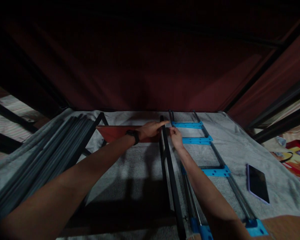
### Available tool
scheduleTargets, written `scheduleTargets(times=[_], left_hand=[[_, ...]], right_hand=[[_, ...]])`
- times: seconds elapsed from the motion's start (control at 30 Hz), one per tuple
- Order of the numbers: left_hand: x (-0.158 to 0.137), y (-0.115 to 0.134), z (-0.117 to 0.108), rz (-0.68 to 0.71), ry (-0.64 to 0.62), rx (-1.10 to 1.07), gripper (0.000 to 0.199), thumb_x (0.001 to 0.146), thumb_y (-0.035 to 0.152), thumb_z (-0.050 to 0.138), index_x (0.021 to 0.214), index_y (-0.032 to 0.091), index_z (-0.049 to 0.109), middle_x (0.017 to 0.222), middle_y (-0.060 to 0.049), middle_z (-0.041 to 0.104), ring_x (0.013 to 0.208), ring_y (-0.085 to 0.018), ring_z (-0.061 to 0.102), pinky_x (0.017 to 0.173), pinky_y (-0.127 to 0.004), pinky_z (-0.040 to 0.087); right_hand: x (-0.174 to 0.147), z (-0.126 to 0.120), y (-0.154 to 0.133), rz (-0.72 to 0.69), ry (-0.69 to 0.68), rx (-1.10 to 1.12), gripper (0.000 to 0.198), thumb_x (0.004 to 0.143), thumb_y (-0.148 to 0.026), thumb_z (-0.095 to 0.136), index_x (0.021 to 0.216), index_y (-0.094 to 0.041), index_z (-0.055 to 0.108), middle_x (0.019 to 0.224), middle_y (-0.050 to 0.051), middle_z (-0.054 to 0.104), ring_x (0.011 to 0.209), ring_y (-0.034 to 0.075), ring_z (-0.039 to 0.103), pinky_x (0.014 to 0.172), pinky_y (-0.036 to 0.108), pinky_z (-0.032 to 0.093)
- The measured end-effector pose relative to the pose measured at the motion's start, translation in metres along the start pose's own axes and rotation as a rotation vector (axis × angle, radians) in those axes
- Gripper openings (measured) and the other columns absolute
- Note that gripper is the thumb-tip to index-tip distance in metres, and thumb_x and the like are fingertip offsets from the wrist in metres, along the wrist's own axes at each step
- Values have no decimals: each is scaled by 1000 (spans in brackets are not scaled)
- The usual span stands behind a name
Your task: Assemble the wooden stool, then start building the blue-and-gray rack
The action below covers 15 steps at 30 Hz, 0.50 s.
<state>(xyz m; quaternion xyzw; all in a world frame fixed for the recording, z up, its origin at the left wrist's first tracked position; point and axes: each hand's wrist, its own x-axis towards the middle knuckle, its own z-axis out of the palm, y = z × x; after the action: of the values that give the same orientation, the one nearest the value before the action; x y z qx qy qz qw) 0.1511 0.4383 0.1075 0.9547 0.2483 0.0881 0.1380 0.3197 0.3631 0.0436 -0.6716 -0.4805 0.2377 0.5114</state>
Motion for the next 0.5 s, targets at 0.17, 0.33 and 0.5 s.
scheduleTargets(times=[0.17,0.33,0.5], left_hand=[[-8,-5,-4,-125,65,25,78,89,28,61,156,25,21,139,-12,59,125,-25,58,96,-31,45],[-24,-9,-17,-280,21,97,76,88,38,63,154,21,28,137,-15,61,122,-29,59,95,-35,46],[-57,-22,-46,-294,-114,156,78,84,29,68,153,23,33,138,-15,60,124,-29,58,103,-38,42]], right_hand=[[21,-11,-27,-163,-11,-13,36,84,-42,52,106,-18,67,109,11,68,104,24,61,93,40,49],[8,11,-56,-493,-253,-413,34,88,-27,51,117,-20,67,127,11,63,122,24,55,106,41,42],[-4,27,-64,-525,-359,-825,42,95,-24,45,134,-20,58,127,13,64,118,28,57,100,44,45]])
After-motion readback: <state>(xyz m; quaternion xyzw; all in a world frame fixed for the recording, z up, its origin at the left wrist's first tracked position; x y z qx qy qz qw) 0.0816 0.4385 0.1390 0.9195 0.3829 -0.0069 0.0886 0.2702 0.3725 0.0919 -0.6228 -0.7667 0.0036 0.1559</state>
